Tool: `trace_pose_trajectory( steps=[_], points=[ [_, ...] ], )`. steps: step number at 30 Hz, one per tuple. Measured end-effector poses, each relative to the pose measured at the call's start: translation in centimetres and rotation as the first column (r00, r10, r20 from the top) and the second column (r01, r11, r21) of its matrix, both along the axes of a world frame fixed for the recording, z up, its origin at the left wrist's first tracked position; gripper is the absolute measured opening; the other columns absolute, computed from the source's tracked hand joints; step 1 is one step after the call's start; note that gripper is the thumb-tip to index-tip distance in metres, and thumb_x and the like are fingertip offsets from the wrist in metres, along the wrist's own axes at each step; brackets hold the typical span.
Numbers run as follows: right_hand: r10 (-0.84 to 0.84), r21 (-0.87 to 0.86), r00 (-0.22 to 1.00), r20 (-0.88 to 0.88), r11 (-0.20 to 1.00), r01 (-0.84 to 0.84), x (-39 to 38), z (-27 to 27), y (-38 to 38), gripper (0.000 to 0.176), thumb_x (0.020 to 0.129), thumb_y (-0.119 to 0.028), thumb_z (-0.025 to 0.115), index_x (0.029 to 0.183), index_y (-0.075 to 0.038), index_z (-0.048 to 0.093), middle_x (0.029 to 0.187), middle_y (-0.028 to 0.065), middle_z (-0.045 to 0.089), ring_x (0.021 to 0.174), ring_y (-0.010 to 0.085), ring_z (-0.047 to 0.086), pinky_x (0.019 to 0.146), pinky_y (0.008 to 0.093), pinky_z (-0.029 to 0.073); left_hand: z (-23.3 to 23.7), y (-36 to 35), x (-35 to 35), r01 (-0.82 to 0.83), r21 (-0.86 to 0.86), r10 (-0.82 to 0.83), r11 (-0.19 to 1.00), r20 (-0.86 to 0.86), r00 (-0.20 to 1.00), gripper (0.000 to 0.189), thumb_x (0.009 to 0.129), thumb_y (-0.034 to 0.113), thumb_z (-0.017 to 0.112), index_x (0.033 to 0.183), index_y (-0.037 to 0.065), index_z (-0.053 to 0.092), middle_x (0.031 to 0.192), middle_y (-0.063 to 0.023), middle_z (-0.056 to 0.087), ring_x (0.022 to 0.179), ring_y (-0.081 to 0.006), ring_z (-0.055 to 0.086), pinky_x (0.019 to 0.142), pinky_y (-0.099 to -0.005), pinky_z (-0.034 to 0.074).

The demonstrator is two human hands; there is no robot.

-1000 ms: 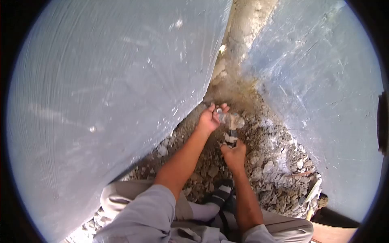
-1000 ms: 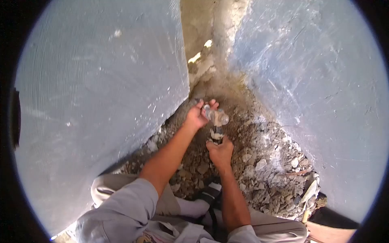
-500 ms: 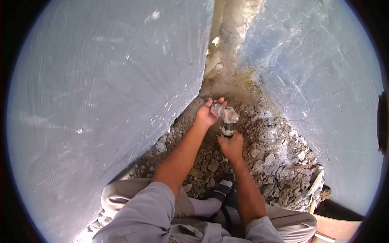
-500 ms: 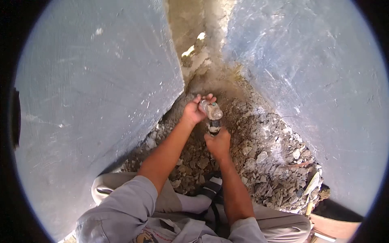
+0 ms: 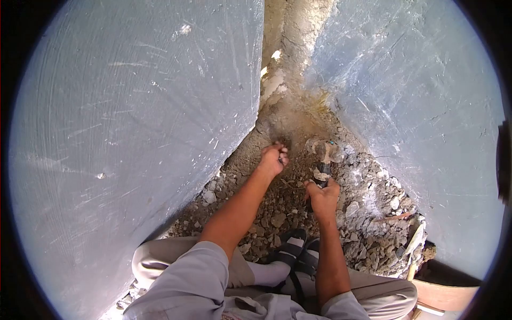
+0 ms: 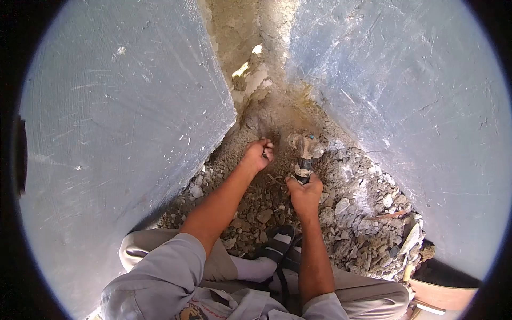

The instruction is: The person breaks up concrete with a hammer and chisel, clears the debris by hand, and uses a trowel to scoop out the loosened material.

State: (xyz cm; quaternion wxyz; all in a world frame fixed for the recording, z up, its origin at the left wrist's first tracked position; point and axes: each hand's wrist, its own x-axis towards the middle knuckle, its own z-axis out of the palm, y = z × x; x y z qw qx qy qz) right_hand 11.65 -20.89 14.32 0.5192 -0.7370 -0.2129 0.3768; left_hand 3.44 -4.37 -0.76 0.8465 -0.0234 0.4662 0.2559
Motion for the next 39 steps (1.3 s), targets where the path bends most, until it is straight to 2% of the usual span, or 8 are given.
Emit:
trace_pose_trajectory(
  steps=[5, 11, 13, 16, 19, 28, 33, 39],
  points=[
    [-0.031, 0.093, 0.997, 0.074, 0.995, 0.024, -0.1, 1.6, -0.1, 0.018, 0.077, -0.002, 0.071, 0.092, 0.002, 0.062, 0.076, 0.0001, 0.062, 0.065, 0.0061, 0.054, 0.057, 0.0232, 0.043, -2.3, 1.7, -0.6, -0.110, -0.179, 0.160, 0.978, 0.295, 0.942, 0.021, 0.105, 0.020, 0.036, 0.100, 0.005, 0.050, 0.091, -0.0130, 0.063, 0.069, -0.0232, 0.059, 0.063, -0.0359, 0.053],
    [-0.335, 0.599, 0.909, 0.249, 0.791, 0.127, -1.6, 5.6, 2.8, 0.021, 0.080, -0.005, 0.068, 0.096, 0.001, 0.056, 0.071, 0.0078, 0.061, 0.064, 0.0157, 0.060, 0.064, 0.0294, 0.051, 3.0, 4.1, 0.4, -0.172, -0.031, 0.171, 0.985, 0.386, 0.907, 0.031, 0.106, 0.025, 0.030, 0.109, 0.001, 0.049, 0.117, -0.0190, 0.063, 0.125, -0.0368, 0.053, 0.109, -0.0582, 0.037],
    [-0.353, 0.546, 0.868, 0.349, 0.830, 0.118, -1.4, -1.6, 3.6, 0.020, 0.079, -0.004, 0.067, 0.096, 0.002, 0.057, 0.071, 0.0074, 0.061, 0.063, 0.0152, 0.059, 0.063, 0.0284, 0.050, 2.2, 4.7, 1.2, -0.148, -0.033, 0.148, 0.988, 0.416, 0.897, 0.033, 0.106, 0.027, 0.028, 0.110, 0.002, 0.049, 0.115, -0.0188, 0.064, 0.121, -0.0369, 0.055, 0.107, -0.0578, 0.039],
    [0.261, -0.219, 0.919, 0.296, 0.955, -0.201, -0.1, -5.3, 5.0, 0.021, 0.077, -0.003, 0.066, 0.097, 0.003, 0.060, 0.072, 0.0041, 0.060, 0.062, 0.0123, 0.057, 0.058, 0.0253, 0.048, 0.2, 5.1, 2.8, -0.143, -0.139, 0.193, 0.980, 0.483, 0.854, 0.027, 0.106, 0.026, 0.028, 0.102, 0.006, 0.046, 0.115, -0.0192, 0.066, 0.120, -0.0384, 0.056, 0.103, -0.0589, 0.040],
    [0.106, -0.048, 0.994, 0.026, 0.993, -0.104, -1.0, -3.7, 3.8, 0.022, 0.077, -0.003, 0.066, 0.098, 0.004, 0.062, 0.082, 0.0015, 0.065, 0.068, 0.0114, 0.056, 0.064, 0.0267, 0.047, -0.7, 4.9, 2.5, -0.166, -0.118, 0.199, 0.979, 0.381, 0.903, 0.026, 0.106, 0.026, 0.026, 0.102, 0.008, 0.045, 0.116, -0.0187, 0.066, 0.122, -0.0382, 0.055, 0.102, -0.0581, 0.041],
    [-0.319, 0.560, 0.925, 0.208, 0.814, 0.155, -0.5, 4.7, 4.4, 0.013, 0.080, 0.000, 0.065, 0.091, 0.006, 0.059, 0.074, 0.0085, 0.063, 0.061, 0.0157, 0.060, 0.058, 0.0281, 0.050, -0.1, 5.1, 2.5, -0.183, -0.100, 0.206, 0.978, 0.337, 0.919, 0.027, 0.105, 0.023, 0.031, 0.103, 0.004, 0.049, 0.112, -0.0192, 0.065, 0.105, -0.0335, 0.061, 0.088, -0.0489, 0.050],
    [-0.200, 0.327, 0.978, 0.067, 0.930, 0.168, -1.0, 2.7, 2.3, 0.015, 0.080, 0.003, 0.068, 0.093, 0.003, 0.060, 0.079, 0.0045, 0.065, 0.065, 0.0111, 0.059, 0.060, 0.0257, 0.048, -2.1, 3.7, 1.3, 0.017, -0.079, -0.003, 0.997, 0.178, 0.984, 0.019, 0.102, 0.019, 0.038, 0.096, 0.006, 0.051, 0.075, -0.0055, 0.057, 0.054, -0.0142, 0.045, 0.042, -0.0233, 0.035],
    [-0.132, 0.320, 0.988, 0.082, 0.942, 0.099, 0.5, 1.5, 2.2, 0.014, 0.077, 0.002, 0.071, 0.089, 0.002, 0.063, 0.082, 0.0000, 0.066, 0.072, 0.0069, 0.057, 0.066, 0.0241, 0.047, -0.9, 1.0, -1.2, 0.131, 0.093, -0.126, 0.987, -0.064, 0.990, 0.013, 0.101, 0.017, 0.042, 0.096, 0.008, 0.050, 0.065, 0.0007, 0.045, 0.050, -0.0109, 0.034, 0.041, -0.0259, 0.024]
  ],
)
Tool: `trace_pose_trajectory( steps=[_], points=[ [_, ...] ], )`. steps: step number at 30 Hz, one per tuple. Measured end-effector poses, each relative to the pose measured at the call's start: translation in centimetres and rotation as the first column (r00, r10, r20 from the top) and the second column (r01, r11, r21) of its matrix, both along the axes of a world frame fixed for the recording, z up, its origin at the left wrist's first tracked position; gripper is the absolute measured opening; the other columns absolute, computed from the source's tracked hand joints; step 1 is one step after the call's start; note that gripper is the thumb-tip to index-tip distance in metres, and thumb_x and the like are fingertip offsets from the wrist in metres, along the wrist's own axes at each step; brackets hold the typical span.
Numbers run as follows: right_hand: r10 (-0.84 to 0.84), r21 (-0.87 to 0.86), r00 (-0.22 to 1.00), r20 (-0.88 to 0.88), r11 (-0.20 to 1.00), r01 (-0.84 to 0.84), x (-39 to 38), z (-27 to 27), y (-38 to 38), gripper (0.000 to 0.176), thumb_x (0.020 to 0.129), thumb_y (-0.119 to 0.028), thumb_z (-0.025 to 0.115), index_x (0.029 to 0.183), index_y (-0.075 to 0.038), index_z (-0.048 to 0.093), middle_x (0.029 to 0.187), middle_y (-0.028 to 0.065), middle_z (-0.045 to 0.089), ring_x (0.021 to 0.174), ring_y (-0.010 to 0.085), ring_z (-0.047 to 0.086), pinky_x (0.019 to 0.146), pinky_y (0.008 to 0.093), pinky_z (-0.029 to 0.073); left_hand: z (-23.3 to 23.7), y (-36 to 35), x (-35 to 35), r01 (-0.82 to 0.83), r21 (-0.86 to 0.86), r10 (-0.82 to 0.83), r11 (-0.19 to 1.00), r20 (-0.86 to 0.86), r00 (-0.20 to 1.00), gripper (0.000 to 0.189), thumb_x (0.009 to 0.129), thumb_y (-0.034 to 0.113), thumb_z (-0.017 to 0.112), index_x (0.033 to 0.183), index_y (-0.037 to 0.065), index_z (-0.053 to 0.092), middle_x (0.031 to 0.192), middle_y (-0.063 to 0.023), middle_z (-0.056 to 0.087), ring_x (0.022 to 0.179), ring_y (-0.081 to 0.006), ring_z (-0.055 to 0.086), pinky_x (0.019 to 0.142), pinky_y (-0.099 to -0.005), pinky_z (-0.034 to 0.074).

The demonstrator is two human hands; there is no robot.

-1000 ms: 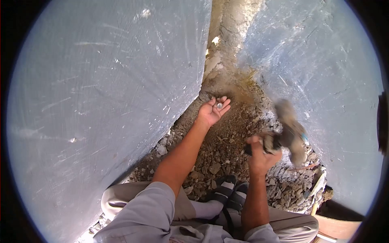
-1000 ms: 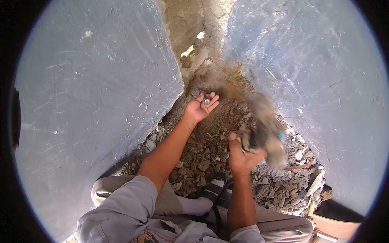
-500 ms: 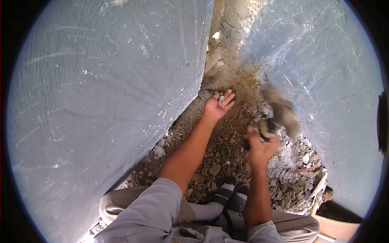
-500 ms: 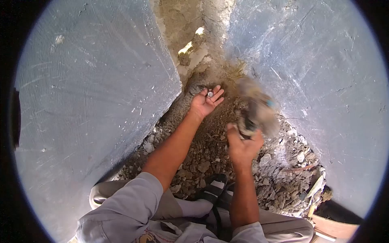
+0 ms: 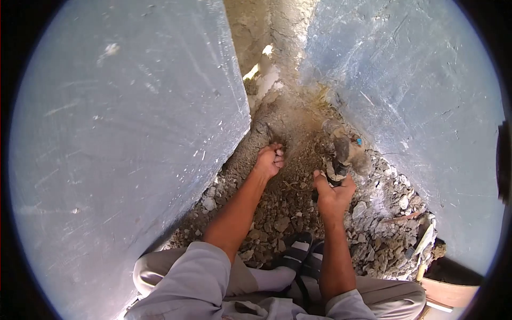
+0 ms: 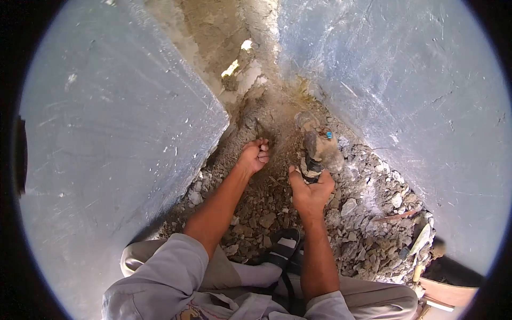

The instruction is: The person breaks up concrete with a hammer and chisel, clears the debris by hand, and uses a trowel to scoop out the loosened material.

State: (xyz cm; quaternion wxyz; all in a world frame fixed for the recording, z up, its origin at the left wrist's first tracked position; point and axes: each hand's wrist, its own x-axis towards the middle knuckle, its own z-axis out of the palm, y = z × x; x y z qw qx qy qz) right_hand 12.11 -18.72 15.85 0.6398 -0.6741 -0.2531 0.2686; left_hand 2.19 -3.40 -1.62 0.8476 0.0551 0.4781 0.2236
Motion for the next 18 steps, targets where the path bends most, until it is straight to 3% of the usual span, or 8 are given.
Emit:
trace_pose_trajectory(
  steps=[3, 6, 9, 12, 15, 18],
  points=[
    [-0.007, -0.013, 0.999, -0.034, 1.000, 0.007, 0.5, 0.1, 0.2, 0.015, 0.078, 0.003, 0.070, 0.091, 0.002, 0.063, 0.083, 0.0007, 0.066, 0.072, 0.0075, 0.057, 0.066, 0.0247, 0.048, 0.8, -2.2, 2.8, 0.017, -0.015, -0.011, 1.000, 0.310, 0.951, 0.013, 0.102, 0.020, 0.042, 0.095, 0.013, 0.051, 0.070, -0.0018, 0.051, 0.052, -0.0124, 0.041, 0.045, -0.0287, 0.038],
    [-0.041, 0.077, 0.994, -0.098, 0.996, 0.049, 0.6, 1.3, 0.6, 0.015, 0.078, 0.004, 0.069, 0.092, 0.002, 0.063, 0.082, 0.0012, 0.066, 0.071, 0.0079, 0.058, 0.066, 0.0249, 0.048, 6.2, -4.0, 6.9, -0.144, -0.045, 0.150, 0.988, 0.169, 0.974, 0.015, 0.104, 0.018, 0.041, 0.097, 0.010, 0.050, 0.077, -0.0058, 0.057, 0.056, -0.0157, 0.048, 0.056, -0.0340, 0.050],
    [-0.041, 0.056, 0.998, -0.045, 0.997, 0.044, 1.3, 1.3, -0.4, 0.015, 0.078, 0.005, 0.068, 0.091, 0.002, 0.062, 0.083, 0.0008, 0.065, 0.072, 0.0078, 0.057, 0.065, 0.0240, 0.047, 5.3, -4.2, 7.1, -0.149, -0.031, 0.151, 0.988, 0.290, 0.945, 0.016, 0.104, 0.019, 0.040, 0.098, 0.009, 0.050, 0.084, -0.0099, 0.061, 0.060, -0.0188, 0.054, 0.068, -0.0405, 0.056],
    [-0.031, 0.005, 0.998, -0.054, 0.999, 0.031, 1.7, 2.1, -0.8, 0.015, 0.078, 0.005, 0.068, 0.091, 0.001, 0.061, 0.082, 0.0005, 0.063, 0.070, 0.0074, 0.055, 0.063, 0.0236, 0.045, 4.2, -2.9, 6.1, -0.208, -0.060, 0.216, 0.976, 0.295, 0.931, 0.018, 0.104, 0.020, 0.038, 0.097, 0.008, 0.051, 0.084, -0.0101, 0.062, 0.063, -0.0203, 0.057, 0.070, -0.0416, 0.058],
    [-0.024, 0.000, 0.997, -0.071, 1.000, 0.024, 1.6, 2.8, -0.7, 0.016, 0.077, 0.005, 0.069, 0.091, 0.001, 0.060, 0.080, 0.0003, 0.062, 0.068, 0.0071, 0.054, 0.061, 0.0226, 0.044, 1.1, 0.7, 5.1, -0.273, -0.183, 0.322, 0.945, 0.351, 0.879, 0.022, 0.105, 0.022, 0.037, 0.096, 0.008, 0.052, 0.089, -0.0106, 0.064, 0.072, -0.0228, 0.064, 0.078, -0.0452, 0.058],
    [-0.072, 0.123, 0.997, 0.042, 0.990, 0.066, 1.5, 2.4, -0.6, 0.017, 0.077, 0.004, 0.070, 0.092, 0.001, 0.061, 0.078, 0.0002, 0.061, 0.066, 0.0081, 0.054, 0.060, 0.0229, 0.044, 1.2, 3.9, 5.2, -0.292, -0.184, 0.330, 0.938, 0.232, 0.915, 0.027, 0.105, 0.025, 0.036, 0.095, 0.006, 0.052, 0.097, -0.0129, 0.067, 0.083, -0.0257, 0.068, 0.084, -0.0475, 0.057]
  ],
)
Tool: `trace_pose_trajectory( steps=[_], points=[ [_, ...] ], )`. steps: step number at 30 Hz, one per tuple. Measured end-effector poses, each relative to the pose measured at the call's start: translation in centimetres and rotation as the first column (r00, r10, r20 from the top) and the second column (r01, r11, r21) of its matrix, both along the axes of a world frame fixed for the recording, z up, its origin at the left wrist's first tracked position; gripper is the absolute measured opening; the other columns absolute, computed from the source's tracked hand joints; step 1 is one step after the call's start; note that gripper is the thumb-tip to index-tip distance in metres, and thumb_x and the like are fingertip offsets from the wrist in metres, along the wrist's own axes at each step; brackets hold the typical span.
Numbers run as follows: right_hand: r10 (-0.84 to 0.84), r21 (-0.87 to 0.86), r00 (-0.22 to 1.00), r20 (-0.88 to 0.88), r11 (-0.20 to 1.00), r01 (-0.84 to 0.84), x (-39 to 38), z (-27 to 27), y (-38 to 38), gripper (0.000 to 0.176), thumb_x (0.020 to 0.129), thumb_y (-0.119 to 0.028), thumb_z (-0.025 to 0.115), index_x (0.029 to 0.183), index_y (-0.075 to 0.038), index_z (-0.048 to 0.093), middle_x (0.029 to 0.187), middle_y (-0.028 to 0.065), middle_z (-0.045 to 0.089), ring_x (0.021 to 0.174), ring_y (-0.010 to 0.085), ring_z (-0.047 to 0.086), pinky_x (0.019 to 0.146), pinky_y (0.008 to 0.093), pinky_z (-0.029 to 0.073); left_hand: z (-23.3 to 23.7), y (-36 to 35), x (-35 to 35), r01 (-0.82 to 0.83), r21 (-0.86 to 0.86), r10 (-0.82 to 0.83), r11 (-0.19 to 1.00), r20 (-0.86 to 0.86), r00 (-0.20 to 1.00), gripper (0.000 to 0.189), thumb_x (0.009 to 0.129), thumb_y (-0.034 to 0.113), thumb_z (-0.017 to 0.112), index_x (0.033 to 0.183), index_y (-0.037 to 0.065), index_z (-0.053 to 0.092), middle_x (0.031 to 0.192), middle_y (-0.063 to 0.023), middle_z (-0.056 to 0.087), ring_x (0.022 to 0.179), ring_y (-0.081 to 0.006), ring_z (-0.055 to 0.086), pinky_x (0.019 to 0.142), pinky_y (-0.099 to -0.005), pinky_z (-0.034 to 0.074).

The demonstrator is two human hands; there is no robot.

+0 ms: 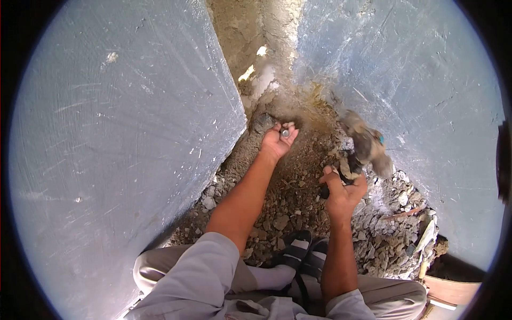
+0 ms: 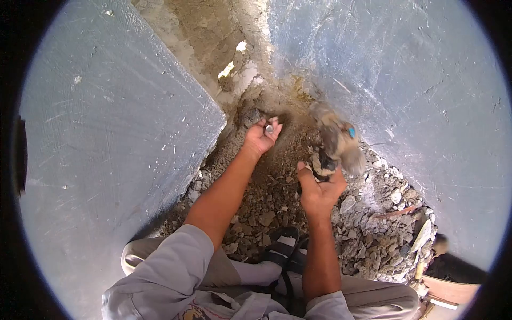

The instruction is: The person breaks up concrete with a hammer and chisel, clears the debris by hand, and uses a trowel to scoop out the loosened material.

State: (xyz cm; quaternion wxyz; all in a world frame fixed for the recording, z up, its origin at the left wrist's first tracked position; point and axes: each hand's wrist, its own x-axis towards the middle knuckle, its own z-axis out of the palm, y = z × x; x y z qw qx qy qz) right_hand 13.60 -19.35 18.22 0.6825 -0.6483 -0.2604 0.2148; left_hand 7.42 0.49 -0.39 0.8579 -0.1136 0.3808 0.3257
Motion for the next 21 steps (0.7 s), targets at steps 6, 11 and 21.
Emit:
trace_pose_trajectory(
  steps=[6, 11, 21],
  points=[
    [-0.316, 0.165, 0.947, -0.064, 0.932, 0.322, -2.9, -4.5, 3.9, 0.009, 0.078, 0.002, 0.064, 0.086, 0.002, 0.059, 0.071, 0.0060, 0.062, 0.060, 0.0154, 0.059, 0.060, 0.0281, 0.050, 1.7, 0.8, 1.6, 0.057, 0.090, -0.067, 0.994, 0.112, 0.991, 0.035, 0.106, 0.032, 0.030, 0.096, 0.007, 0.052, 0.113, -0.0162, 0.066, 0.113, -0.0376, 0.060, 0.103, -0.0581, 0.042],
    [0.131, -0.536, 0.965, -0.229, 0.810, -0.237, -0.8, -11.5, 4.7, 0.013, 0.078, 0.000, 0.065, 0.089, 0.003, 0.059, 0.070, 0.0041, 0.060, 0.059, 0.0132, 0.056, 0.053, 0.0284, 0.046, -3.7, 1.5, 2.4, 0.064, -0.029, -0.063, 0.998, 0.039, 0.997, 0.027, 0.104, 0.033, 0.041, 0.098, 0.009, 0.053, 0.110, -0.0157, 0.066, 0.114, -0.0356, 0.058, 0.104, -0.0580, 0.038],
    [-0.020, -0.204, 0.959, -0.283, 0.978, -0.040, -0.9, -12.3, 4.3, 0.017, 0.078, -0.003, 0.068, 0.091, 0.004, 0.059, 0.070, 0.0041, 0.061, 0.054, 0.0123, 0.055, 0.048, 0.0278, 0.045, -2.3, 2.0, 2.3, 0.124, 0.019, -0.122, 0.992, -0.053, 0.991, 0.021, 0.103, 0.026, 0.043, 0.099, 0.009, 0.055, 0.115, -0.0178, 0.065, 0.110, -0.0341, 0.061, 0.101, -0.0526, 0.043]
  ],
)
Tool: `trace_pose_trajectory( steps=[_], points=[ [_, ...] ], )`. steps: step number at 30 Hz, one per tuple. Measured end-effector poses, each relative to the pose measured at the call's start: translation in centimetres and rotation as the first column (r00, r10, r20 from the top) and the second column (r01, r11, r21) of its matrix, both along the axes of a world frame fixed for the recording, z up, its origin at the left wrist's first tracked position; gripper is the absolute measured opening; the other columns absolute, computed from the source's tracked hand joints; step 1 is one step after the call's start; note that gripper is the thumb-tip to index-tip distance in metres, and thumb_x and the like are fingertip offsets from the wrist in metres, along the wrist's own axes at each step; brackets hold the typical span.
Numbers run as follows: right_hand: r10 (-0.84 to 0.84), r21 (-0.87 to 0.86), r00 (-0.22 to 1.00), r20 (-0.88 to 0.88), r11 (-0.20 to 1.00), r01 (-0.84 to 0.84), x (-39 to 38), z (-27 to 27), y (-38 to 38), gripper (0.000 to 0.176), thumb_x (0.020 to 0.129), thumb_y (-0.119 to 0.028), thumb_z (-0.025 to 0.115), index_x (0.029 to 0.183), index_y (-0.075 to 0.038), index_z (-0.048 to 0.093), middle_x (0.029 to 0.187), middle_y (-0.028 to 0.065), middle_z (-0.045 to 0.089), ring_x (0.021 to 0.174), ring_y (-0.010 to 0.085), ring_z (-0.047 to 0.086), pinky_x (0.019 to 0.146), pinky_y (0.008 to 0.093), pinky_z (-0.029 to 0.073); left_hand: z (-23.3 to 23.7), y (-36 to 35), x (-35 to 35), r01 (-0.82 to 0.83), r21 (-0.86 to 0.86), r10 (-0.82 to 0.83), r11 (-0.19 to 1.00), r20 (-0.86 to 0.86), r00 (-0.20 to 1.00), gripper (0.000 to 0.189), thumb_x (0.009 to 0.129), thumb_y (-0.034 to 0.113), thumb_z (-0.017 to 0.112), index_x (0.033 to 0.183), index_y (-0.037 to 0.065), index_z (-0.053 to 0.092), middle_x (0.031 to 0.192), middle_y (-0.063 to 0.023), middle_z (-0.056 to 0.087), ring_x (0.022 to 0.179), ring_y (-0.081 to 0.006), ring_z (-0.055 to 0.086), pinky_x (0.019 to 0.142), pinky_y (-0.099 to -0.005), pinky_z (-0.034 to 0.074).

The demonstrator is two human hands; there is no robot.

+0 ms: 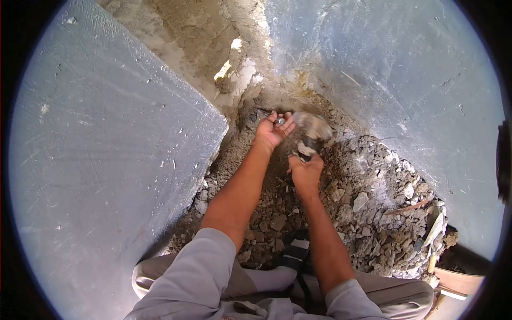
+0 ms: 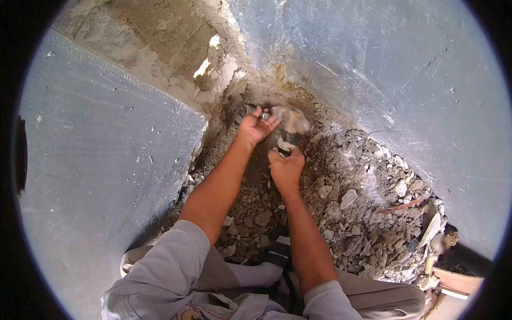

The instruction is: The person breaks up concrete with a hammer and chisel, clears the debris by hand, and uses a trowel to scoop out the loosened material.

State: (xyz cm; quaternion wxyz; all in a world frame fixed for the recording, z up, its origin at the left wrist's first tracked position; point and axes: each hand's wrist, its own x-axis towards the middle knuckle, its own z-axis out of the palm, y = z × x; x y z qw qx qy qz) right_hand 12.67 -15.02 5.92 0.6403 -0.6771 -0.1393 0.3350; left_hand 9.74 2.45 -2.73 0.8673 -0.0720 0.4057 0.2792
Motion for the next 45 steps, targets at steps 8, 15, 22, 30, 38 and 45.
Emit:
trace_pose_trajectory(
  steps=[8, 15, 22, 30, 38, 45],
  points=[
    [-0.043, -0.101, 0.997, -0.070, 0.994, 0.036, -1.2, -0.8, -4.1, 0.022, 0.076, -0.006, 0.068, 0.095, 0.004, 0.060, 0.070, 0.0041, 0.061, 0.054, 0.0124, 0.055, 0.050, 0.0286, 0.044, 1.6, -6.6, 0.8, -0.132, -0.065, 0.112, 0.989, -0.253, 0.961, 0.018, 0.100, 0.021, 0.042, 0.086, 0.013, 0.049, 0.065, -0.0007, 0.046, 0.049, -0.0119, 0.035, 0.043, -0.0261, 0.030],
    [-0.110, 0.033, 0.985, -0.131, 0.993, 0.115, 1.3, 2.5, -4.5, 0.019, 0.078, -0.003, 0.067, 0.093, 0.004, 0.058, 0.073, 0.0038, 0.062, 0.054, 0.0107, 0.055, 0.050, 0.0267, 0.045, 3.5, -7.0, -0.1, -0.117, -0.055, 0.098, 0.992, -0.276, 0.956, 0.020, 0.099, 0.020, 0.040, 0.083, 0.010, 0.047, 0.066, -0.0018, 0.046, 0.049, -0.0123, 0.035, 0.044, -0.0269, 0.032],
    [-0.259, 0.189, 0.963, 0.073, 0.952, 0.242, -0.1, 2.5, -4.3, 0.015, 0.080, -0.002, 0.066, 0.092, 0.003, 0.058, 0.075, 0.0049, 0.063, 0.060, 0.0126, 0.059, 0.056, 0.0283, 0.048, 4.6, -3.2, -0.1, -0.205, -0.011, 0.200, 0.979, -0.171, 0.965, 0.021, 0.104, 0.018, 0.036, 0.091, 0.004, 0.046, 0.075, -0.0083, 0.051, 0.067, -0.0215, 0.054, 0.069, -0.0384, 0.054],
    [0.359, -0.329, 0.877, 0.319, 0.910, -0.252, -1.8, 0.7, -2.6, 0.033, 0.070, -0.016, 0.074, 0.095, 0.004, 0.064, 0.072, 0.0150, 0.068, 0.072, 0.0187, 0.069, 0.065, 0.0368, 0.052, 3.2, -2.8, -3.0, -0.090, 0.109, 0.090, 0.990, 0.011, 0.996, 0.032, 0.104, 0.024, 0.027, 0.097, 0.005, 0.051, 0.103, -0.0223, 0.063, 0.111, -0.0444, 0.059, 0.101, -0.0619, 0.041],
    [-0.059, 0.040, 0.705, 0.707, 0.998, 0.044, -4.2, -2.2, -4.0, 0.023, 0.072, -0.010, 0.070, 0.092, 0.000, 0.068, 0.075, 0.0124, 0.067, 0.070, 0.0252, 0.066, 0.072, 0.0407, 0.054, 3.1, -2.3, -5.5, 0.015, 0.145, -0.016, 0.989, 0.007, 1.000, 0.034, 0.103, 0.030, 0.039, 0.081, 0.013, 0.059, 0.100, -0.0138, 0.068, 0.118, -0.0385, 0.058, 0.100, -0.0555, 0.045],
    [0.076, -0.102, 0.961, 0.267, 0.994, -0.050, -3.4, 1.6, -3.4, 0.018, 0.071, -0.005, 0.070, 0.086, 0.003, 0.065, 0.075, 0.0094, 0.067, 0.065, 0.0161, 0.062, 0.063, 0.0329, 0.050, 3.7, -1.9, -6.4, -0.022, 0.058, 0.028, 0.998, -0.108, 0.994, 0.026, 0.104, 0.027, 0.039, 0.100, 0.008, 0.056, 0.098, -0.0133, 0.069, 0.096, -0.0350, 0.066, 0.087, -0.0475, 0.052]
  ],
)
